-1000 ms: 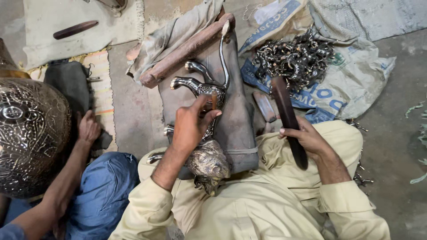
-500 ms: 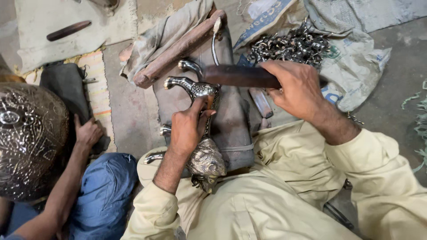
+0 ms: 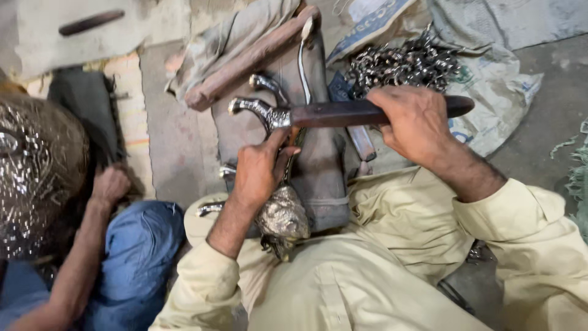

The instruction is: The person sits on the floor and uses a hammer and chisel to shape and texture a metal lion figurine. They repeatedly strike the chisel against the figurine's body and tail while holding it steady with the other hand.

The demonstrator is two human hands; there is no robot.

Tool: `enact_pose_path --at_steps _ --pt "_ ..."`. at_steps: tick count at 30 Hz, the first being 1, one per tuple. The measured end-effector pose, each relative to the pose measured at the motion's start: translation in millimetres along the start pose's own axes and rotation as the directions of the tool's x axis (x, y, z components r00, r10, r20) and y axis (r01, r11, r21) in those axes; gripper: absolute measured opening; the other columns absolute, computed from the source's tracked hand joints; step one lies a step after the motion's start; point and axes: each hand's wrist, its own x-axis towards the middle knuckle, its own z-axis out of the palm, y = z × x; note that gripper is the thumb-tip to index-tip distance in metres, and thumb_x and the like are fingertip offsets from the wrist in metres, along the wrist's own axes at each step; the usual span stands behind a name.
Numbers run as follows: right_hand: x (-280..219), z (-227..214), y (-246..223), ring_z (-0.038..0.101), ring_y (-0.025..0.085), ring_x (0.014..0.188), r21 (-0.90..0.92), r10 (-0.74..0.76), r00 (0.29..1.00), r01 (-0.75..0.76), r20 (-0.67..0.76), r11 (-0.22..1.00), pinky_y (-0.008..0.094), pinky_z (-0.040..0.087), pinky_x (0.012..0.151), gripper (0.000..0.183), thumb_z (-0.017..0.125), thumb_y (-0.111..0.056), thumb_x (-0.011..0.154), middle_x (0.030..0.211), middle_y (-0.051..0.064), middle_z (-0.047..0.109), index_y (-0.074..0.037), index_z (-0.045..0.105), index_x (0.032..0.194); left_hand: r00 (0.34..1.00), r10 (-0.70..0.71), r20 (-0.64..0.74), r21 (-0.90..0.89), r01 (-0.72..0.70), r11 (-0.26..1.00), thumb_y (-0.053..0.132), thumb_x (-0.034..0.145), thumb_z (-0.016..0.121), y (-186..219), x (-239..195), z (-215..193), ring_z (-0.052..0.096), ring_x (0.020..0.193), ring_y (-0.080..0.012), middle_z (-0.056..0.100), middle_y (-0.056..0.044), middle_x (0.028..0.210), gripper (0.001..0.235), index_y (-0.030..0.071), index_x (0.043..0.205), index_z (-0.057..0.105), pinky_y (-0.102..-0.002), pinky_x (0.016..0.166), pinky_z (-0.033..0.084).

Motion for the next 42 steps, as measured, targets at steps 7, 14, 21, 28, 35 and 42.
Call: enact_pose_path --at_steps 7,14,21,28,35,42 --pt "-2.9 2.7 -2.3 0.067 0.036 0.080 -0.102 0.047 0.999 -0.045 0.017 0.994 0.047 0.050 0.072 0.028 0.076 -0.006 0.080 0.084 0.013 0.066 -0.007 0.061 0.104 0.998 -0.037 0.055 0.010 0.036 0.999 0.020 0.095 0.076 1.7 -1.2 -1.4 0.071 0.075 -0.0414 0.073 -0.020 0.085 0.032 0.007 0.122 0.064 -0.049 0.062 0.054" --pt "-4.5 0.3 -4.9 0.067 0.035 0.088 -0.198 -0.133 0.991 0.123 -0.033 0.972 0.047 0.051 0.076 0.037 0.074 -0.001 0.072 0.092 0.012 0.068 -0.009 0.064 0.107 0.995 -0.009 0.101 -0.015 0.010 1.000 0.021 0.096 0.075 -4.3 7.0 -5.2 0.071 0.079 -0.0407 0.073 -0.020 0.087 0.033 0.009 0.125 0.064 -0.048 0.064 0.054" --pt "-7.3 -2.3 1.2 0.068 0.038 0.087 -0.161 -0.059 0.994 0.073 0.090 0.984 0.049 0.053 0.076 0.042 0.073 -0.002 0.069 0.095 0.013 0.070 -0.007 0.065 0.109 0.999 -0.024 0.049 -0.026 0.025 0.999 0.018 0.094 0.078 -7.3 2.5 -3.5 0.074 0.079 -0.0368 0.074 -0.020 0.090 0.033 0.008 0.123 0.066 -0.043 0.067 0.056" --pt "-35.0 23.2 21.4 0.070 0.035 0.085 -0.049 0.342 0.868 -0.348 0.359 0.936 0.044 0.051 0.074 0.041 0.083 -0.022 0.082 0.092 0.016 0.072 -0.010 0.067 0.118 0.944 -0.322 -0.071 -0.508 0.244 0.826 0.003 0.097 0.076 -29.7 -3.0 -31.5 0.072 0.086 -0.0082 0.079 -0.010 0.094 0.034 0.004 0.127 0.062 -0.025 0.075 0.061" --pt "-86.1 89.1 25.8 0.060 0.008 0.091 0.576 0.323 0.822 -0.562 0.470 0.593 0.027 0.051 0.081 0.038 0.080 -0.017 0.087 0.099 -0.001 0.068 -0.002 0.065 0.118 0.930 -0.350 0.116 -0.471 0.362 0.804 0.006 0.093 0.079 -27.0 -1.1 -34.6 0.072 0.080 -0.0071 0.080 -0.010 0.090 0.035 0.003 0.123 0.062 -0.026 0.072 0.060" --pt "-111.1 104.2 22.6 0.059 0.006 0.088 0.654 0.327 0.799 -0.602 0.505 0.458 0.025 0.050 0.077 0.035 0.081 -0.018 0.086 0.096 -0.003 0.065 -0.003 0.067 0.115 0.969 -0.015 0.248 -0.228 0.073 0.971 0.018 0.088 0.082 -10.1 29.1 -24.0 0.078 0.084 -0.0253 0.078 -0.017 0.093 0.045 0.005 0.127 0.064 -0.035 0.071 0.059"
